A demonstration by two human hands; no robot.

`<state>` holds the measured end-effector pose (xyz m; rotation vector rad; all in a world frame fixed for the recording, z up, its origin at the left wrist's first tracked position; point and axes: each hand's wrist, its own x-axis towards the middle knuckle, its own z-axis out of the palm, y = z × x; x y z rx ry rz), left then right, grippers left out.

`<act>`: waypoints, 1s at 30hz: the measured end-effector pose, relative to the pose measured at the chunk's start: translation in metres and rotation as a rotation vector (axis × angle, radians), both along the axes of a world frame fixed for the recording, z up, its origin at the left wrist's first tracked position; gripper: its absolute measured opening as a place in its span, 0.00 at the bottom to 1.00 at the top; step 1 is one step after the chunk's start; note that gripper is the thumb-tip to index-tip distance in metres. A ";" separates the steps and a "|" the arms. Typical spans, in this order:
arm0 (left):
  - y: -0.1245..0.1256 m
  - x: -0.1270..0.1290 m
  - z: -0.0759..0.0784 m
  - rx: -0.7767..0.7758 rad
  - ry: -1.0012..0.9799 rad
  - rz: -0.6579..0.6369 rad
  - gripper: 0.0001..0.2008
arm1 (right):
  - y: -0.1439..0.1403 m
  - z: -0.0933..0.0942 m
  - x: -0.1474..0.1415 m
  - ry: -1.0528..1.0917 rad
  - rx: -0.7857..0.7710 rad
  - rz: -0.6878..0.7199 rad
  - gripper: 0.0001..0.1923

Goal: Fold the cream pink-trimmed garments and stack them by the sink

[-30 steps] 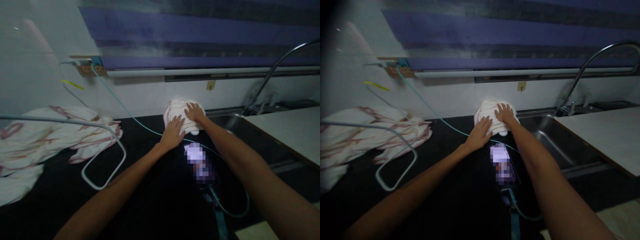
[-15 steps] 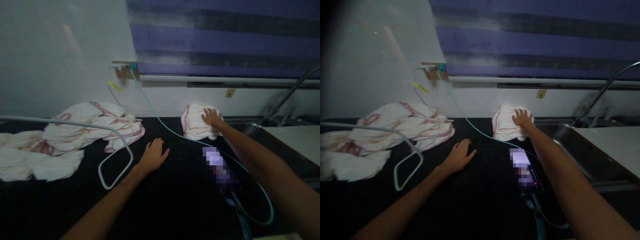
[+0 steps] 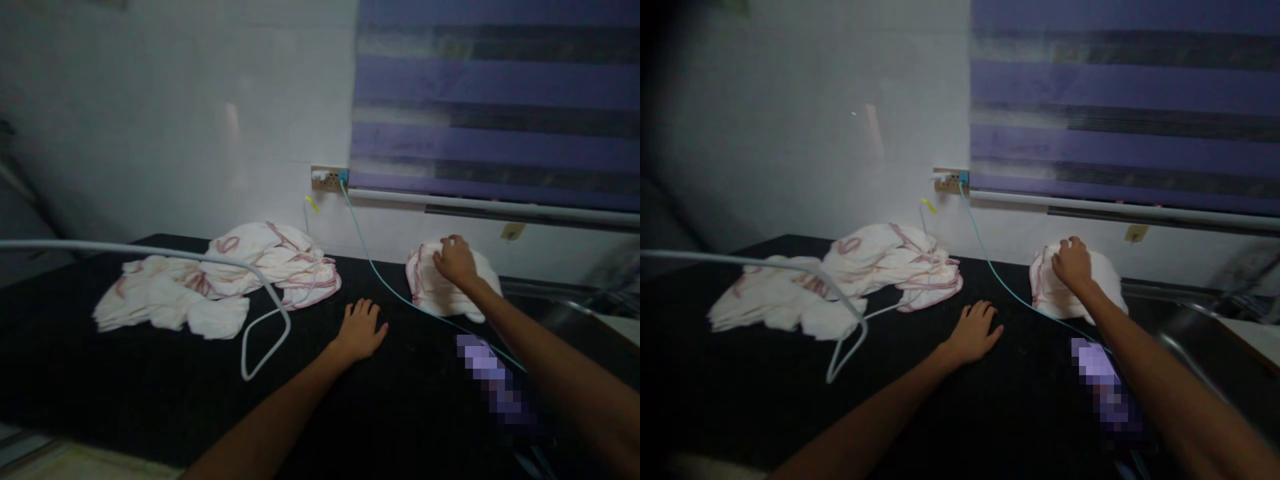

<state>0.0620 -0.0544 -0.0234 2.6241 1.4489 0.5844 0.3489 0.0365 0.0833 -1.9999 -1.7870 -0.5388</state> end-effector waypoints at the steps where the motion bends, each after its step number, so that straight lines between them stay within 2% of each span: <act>1: 0.000 0.000 0.000 -0.006 -0.002 -0.006 0.24 | -0.018 -0.003 -0.025 0.072 0.035 0.074 0.23; 3: 0.000 0.000 0.003 -0.001 0.000 -0.006 0.22 | -0.057 -0.021 -0.074 0.185 0.008 0.213 0.19; 5: 0.001 -0.003 0.009 0.024 0.005 0.016 0.18 | -0.091 -0.049 -0.112 0.237 -0.127 0.359 0.15; 6: 0.002 -0.005 0.013 0.037 0.007 0.033 0.17 | -0.103 -0.063 -0.125 0.263 -0.175 0.381 0.14; 8: 0.005 -0.012 0.020 0.058 0.007 0.074 0.16 | -0.114 -0.086 -0.140 0.288 -0.201 0.351 0.12; 11: 0.011 -0.023 0.026 0.086 0.001 0.126 0.16 | -0.109 -0.105 -0.141 0.277 -0.209 0.365 0.11; 17: 0.016 -0.027 0.019 0.049 0.067 0.100 0.13 | -0.089 -0.113 -0.124 0.346 -0.204 0.442 0.12; 22: 0.017 -0.026 0.018 0.026 0.059 0.068 0.13 | -0.091 -0.113 -0.122 0.327 -0.202 0.395 0.12; 26: 0.025 -0.033 0.022 -0.024 -0.014 0.052 0.12 | -0.094 -0.108 -0.121 0.294 -0.192 0.302 0.13; 30: 0.036 -0.046 0.023 -0.064 -0.104 0.095 0.12 | -0.096 -0.104 -0.121 0.265 -0.240 0.267 0.13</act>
